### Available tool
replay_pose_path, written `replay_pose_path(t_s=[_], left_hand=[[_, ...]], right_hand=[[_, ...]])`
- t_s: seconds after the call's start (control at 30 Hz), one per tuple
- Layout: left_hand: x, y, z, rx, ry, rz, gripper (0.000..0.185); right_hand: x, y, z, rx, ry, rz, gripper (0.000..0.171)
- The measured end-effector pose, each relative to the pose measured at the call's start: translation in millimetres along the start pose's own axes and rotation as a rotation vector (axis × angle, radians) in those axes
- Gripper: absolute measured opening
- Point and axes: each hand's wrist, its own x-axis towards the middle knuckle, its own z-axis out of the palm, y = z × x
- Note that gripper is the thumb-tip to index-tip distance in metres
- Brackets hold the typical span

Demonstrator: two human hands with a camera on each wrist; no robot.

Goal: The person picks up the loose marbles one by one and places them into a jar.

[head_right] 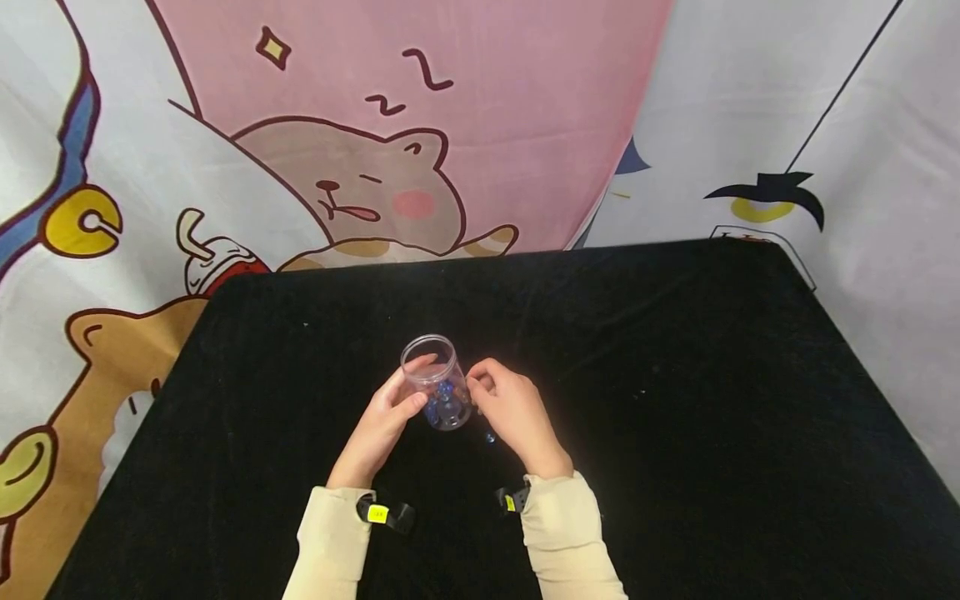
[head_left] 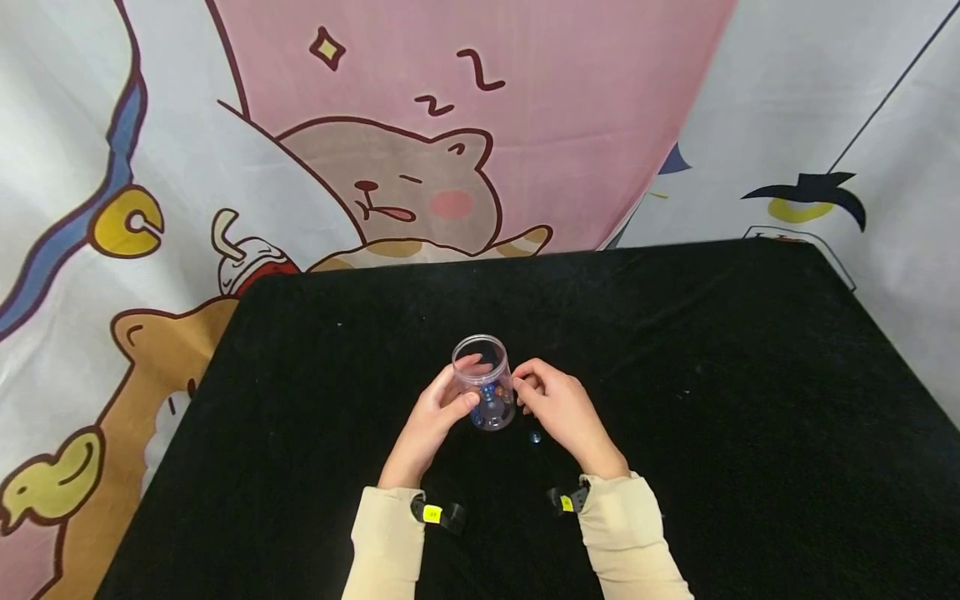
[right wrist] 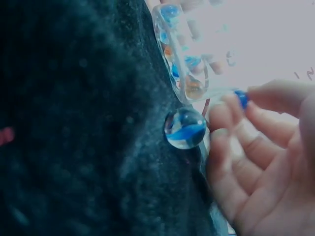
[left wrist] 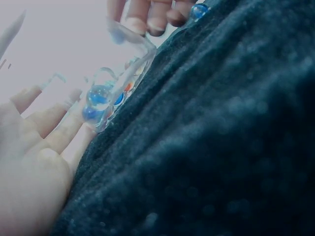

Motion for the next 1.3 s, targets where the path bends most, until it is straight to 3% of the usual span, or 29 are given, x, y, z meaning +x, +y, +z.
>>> replay_pose_path(t_s=[0.17,0.43,0.77,0.97,1.3], left_hand=[[0.3,0.8,0.9,-0.001,0.000,-0.007,0.046],[0.6,0.7,1.4,-0.004,-0.003,0.002,0.046],[0.8,1.6,1.3,-0.027,-0.016,-0.002,0.047],[2.0,1.2,2.2,-0.054,-0.023,-0.016,0.050],[2.6,-0.8,2.8,-0.039,-0.023,0.017,0.047]], right_hand=[[1,1,0,-0.037,-0.044,0.049,0.012],[4,3,0,-0.038,-0.048,0.052,0.013],[7,8,0,-0.004,-0.052,0.056,0.013],[12,15,0,0.070,-0.045,0.085,0.014],[13,14,0,0.101,-0.030,0.090,0.013]])
